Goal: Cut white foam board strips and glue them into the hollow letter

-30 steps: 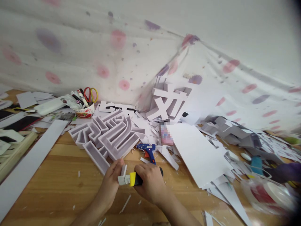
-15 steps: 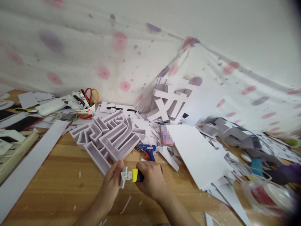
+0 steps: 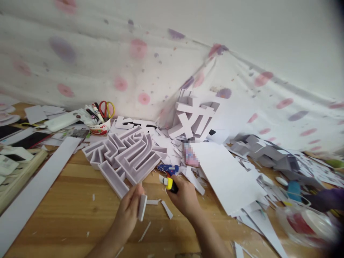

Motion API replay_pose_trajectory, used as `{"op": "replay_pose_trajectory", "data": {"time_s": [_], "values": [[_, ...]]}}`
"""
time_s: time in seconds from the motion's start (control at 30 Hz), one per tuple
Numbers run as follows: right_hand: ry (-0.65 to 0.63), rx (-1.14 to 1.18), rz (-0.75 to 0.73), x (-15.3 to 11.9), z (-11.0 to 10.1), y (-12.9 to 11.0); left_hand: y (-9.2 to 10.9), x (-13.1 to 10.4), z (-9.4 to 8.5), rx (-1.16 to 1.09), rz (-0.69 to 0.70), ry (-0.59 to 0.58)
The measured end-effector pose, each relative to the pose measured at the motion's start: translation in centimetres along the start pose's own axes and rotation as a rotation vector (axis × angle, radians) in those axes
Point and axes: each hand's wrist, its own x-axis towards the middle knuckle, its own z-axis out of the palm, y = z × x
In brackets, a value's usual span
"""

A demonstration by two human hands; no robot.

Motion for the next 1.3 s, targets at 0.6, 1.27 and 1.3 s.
{"op": "replay_pose_trajectory", "data": {"time_s": [0.6,1.27,1.3], "values": [[-0.187,-0.181,0.523,-6.6,1.8,9.8,0.8,1.9,-3.2,-0.104,-0.097,-0.097],[0.072,0.505,-0.094,-1.9,0.9,-1.6,2.2,2.6,-4.5,-0.150,-0.102,-0.072],[0.051,0.555,-0.138,-1.6,1.3,-3.3,2.2,2.7,-4.6,-0.133,-0.099,-0.086]]}}
